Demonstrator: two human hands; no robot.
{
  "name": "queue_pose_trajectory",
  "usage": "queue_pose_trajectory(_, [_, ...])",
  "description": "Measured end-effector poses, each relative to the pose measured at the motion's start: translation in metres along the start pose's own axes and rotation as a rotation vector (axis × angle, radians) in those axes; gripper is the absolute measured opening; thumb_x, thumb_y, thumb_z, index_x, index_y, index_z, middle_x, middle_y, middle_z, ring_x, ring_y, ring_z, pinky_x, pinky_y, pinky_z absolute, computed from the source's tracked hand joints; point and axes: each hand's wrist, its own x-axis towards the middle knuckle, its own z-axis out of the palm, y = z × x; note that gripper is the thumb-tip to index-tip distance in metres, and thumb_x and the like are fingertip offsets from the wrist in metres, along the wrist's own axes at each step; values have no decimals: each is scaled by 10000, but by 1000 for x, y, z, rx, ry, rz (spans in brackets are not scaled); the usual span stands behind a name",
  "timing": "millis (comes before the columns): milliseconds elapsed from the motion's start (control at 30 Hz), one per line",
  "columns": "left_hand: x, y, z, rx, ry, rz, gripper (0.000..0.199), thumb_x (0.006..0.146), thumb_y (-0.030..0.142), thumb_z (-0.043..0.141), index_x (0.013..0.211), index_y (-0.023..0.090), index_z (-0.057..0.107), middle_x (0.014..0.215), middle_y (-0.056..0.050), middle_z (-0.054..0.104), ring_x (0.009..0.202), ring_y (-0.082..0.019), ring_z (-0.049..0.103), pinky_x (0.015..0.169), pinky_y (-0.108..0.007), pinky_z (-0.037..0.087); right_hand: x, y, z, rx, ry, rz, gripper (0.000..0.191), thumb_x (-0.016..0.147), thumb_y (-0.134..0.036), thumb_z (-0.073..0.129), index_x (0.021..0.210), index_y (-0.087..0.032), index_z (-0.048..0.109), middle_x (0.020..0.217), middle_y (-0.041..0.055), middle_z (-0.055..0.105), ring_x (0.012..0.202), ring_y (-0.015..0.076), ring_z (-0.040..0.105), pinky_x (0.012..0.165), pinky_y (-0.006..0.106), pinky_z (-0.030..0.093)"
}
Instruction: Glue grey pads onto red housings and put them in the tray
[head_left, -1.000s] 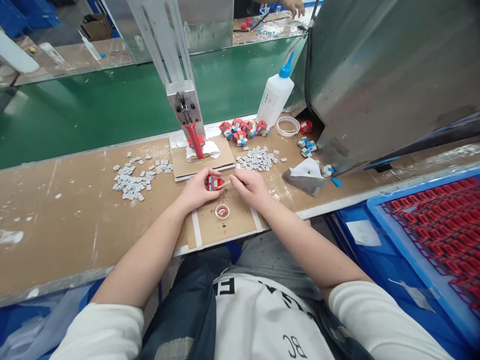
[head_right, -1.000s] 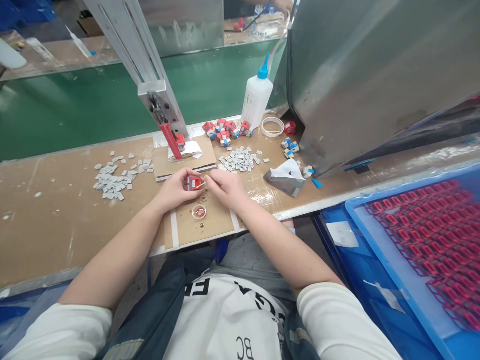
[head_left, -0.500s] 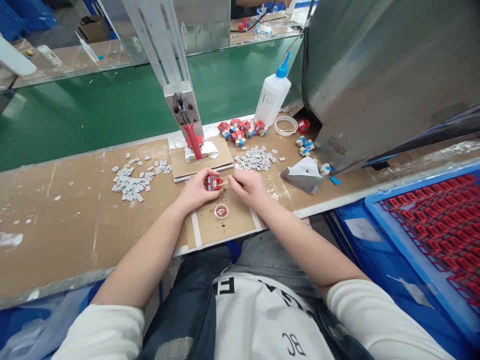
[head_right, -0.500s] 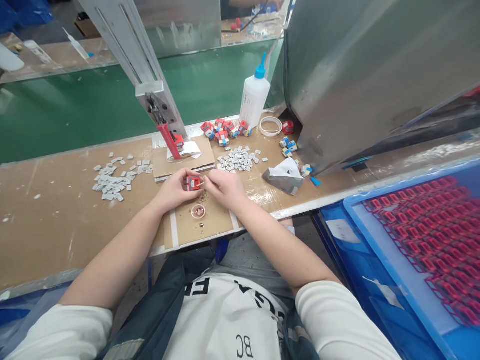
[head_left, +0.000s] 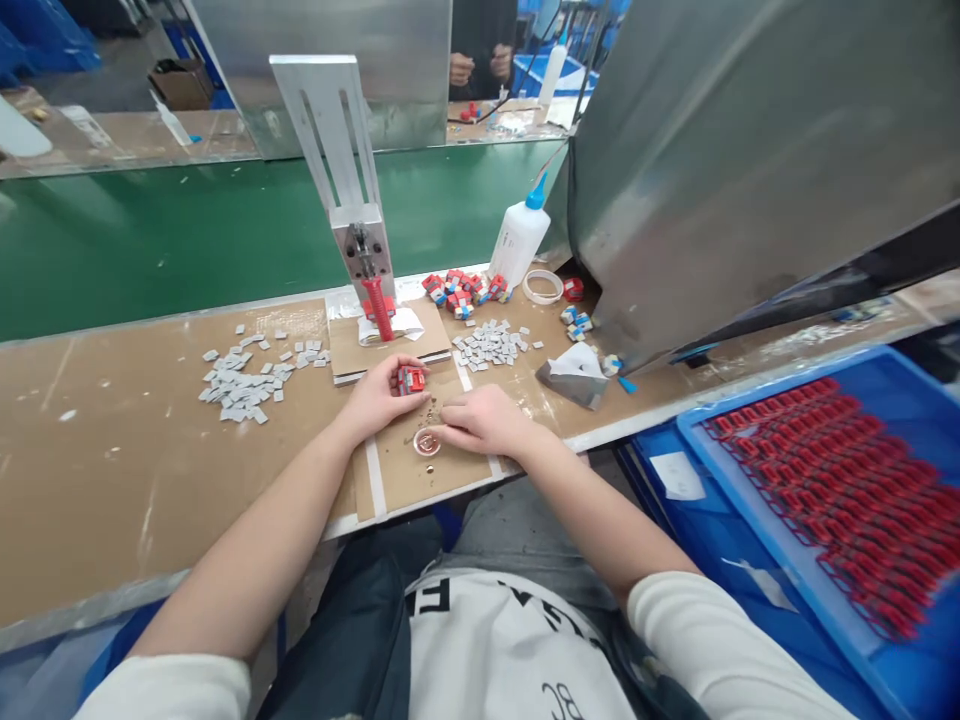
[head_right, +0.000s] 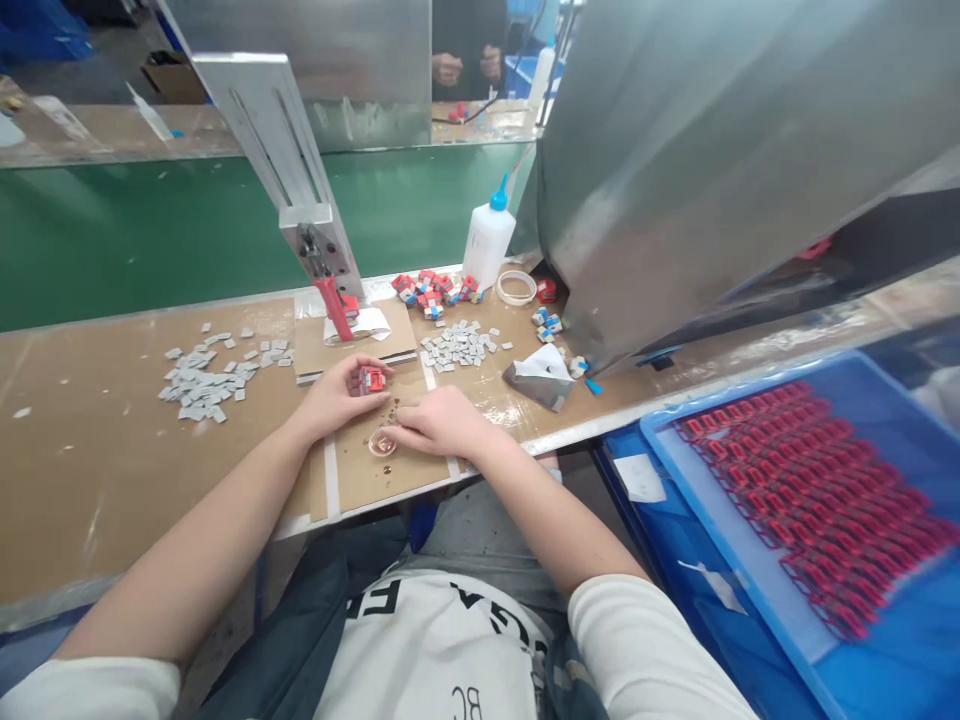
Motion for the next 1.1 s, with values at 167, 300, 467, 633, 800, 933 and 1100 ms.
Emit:
queue_pose_trajectory(167, [2, -4, -2, -7, 1, -5, 571, 730, 481, 903, 1171, 209, 662, 1253, -107, 752, 1045, -274, 739, 982, -462, 597, -39, 37, -42, -238, 352, 463, 476, 1125, -495, 411, 897, -203, 708, 854, 68, 708, 775, 191, 602, 688, 304, 335])
queue_pose_trajectory(300, [3, -6, -2, -3, 10, 9, 574, 741, 494, 897, 1189, 213, 673, 1250, -103, 758, 1030, -263, 743, 945, -424, 604, -68, 89, -88, -479, 393, 920, 312, 1088, -383, 503, 1098, -197, 752, 1118, 138, 736, 943, 246, 657, 772, 319, 419])
queue_pose_trajectory(467, [1, -3, -1, -32, -8, -18, 657, 704, 501, 910, 1249, 217, 680, 1256, -116, 754, 904, -251, 746, 781, -389, 622, -62, 125, -102, -586, 26, 1073, 237, 1043, -310, 594, 1177, -172, 732, 1225, 182, 726, 1072, 278, 690, 837, 333, 469])
queue_pose_trajectory(633, [-2, 0, -1, -126, -17, 25, 781, 697, 447, 917, 1381, 220, 615, 1320, -124, 734, 1026, -267, 752, 969, -464, 620, -59, 133, -99, -461, 127, 1037, 209, 980, -257, 672, 1166, -187, 739, 1206, 151, 766, 1098, 270, 699, 911, 359, 500])
queue_pose_trajectory(800, [-7, 3, 2, -127, 35, 117, 663, 736, 430, 909, 1286, 221, 604, 1309, -122, 734, 929, -228, 759, 910, -433, 632, -48, 112, -84, 433, 611, 736, 465, 809, -474, 834, 1161, -182, 752, 1019, 77, 778, 793, 178, 664, 772, 333, 546])
queue_pose_trajectory(933, [-13, 3, 1, -87, 121, 204, 605, 734, 447, 931, 1216, 208, 656, 1220, -109, 763, 943, -239, 762, 897, -410, 629, -23, 70, -57, 1062, 638, 531, 550, 604, -498, 998, 1031, -233, 776, 885, 15, 755, 659, 125, 613, 638, 283, 546])
queue_pose_trajectory(1100, [-15, -1, -2, -13, 196, 320, 645, 732, 468, 945, 1269, 199, 709, 1214, -119, 769, 963, -243, 742, 904, -392, 605, 6, 27, -32, 1207, 451, 424, 474, 638, -436, 1017, 1011, -244, 797, 869, 15, 770, 697, 155, 688, 693, 327, 625])
